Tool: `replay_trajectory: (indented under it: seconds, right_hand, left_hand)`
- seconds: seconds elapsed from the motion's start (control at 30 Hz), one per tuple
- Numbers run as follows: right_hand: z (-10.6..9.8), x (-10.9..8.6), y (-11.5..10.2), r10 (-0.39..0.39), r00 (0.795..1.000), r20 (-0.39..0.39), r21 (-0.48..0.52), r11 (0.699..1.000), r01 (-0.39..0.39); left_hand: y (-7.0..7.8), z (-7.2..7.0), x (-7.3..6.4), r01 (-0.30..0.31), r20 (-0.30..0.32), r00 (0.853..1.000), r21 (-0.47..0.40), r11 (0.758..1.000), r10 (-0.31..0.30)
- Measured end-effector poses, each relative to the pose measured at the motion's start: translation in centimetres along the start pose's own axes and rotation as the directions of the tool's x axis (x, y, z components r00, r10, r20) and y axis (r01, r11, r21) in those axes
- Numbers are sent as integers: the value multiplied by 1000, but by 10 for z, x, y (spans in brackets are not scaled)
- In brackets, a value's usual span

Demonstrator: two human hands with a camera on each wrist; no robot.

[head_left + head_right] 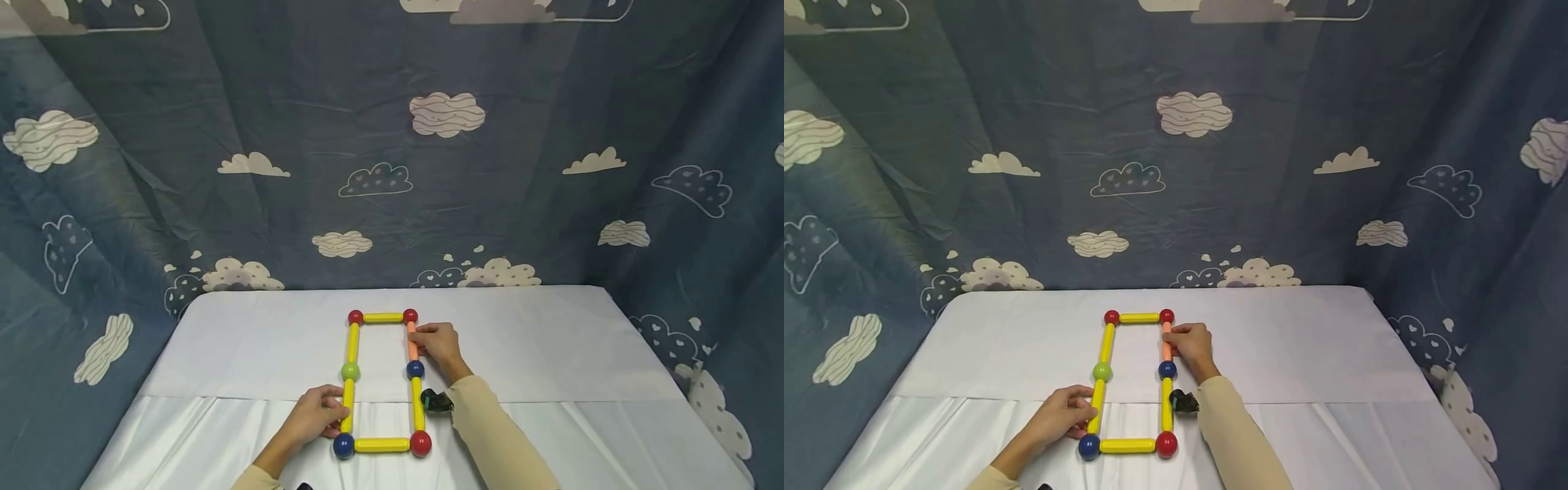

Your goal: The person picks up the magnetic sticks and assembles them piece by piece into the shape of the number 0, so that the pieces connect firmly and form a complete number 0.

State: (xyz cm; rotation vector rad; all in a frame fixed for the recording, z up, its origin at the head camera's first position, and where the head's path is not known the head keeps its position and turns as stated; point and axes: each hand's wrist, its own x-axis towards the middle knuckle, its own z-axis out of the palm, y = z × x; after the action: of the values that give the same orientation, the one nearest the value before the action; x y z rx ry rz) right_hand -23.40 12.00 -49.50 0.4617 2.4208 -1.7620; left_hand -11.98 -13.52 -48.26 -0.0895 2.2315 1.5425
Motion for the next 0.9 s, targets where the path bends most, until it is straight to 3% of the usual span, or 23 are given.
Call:
replay_trajectory:
  seconds: [0.33, 0.67, 0.9]
  right_hand:
    - [-7, 0, -3, 32, 999, -20, -10, 999, -32]
    - [-16, 2, 2, 16, 1000, 11, -14, 1000, -16]
    - [-26, -1, 7, -56, 996, 66, -26, 998, 58]
  left_hand:
    - [4, 5, 2, -37, -27, 999, 4, 999, 37]
    - [5, 7, 2, -43, -44, 998, 18, 999, 44]
    - [6, -2, -2, -73, 9, 997, 105, 992, 73]
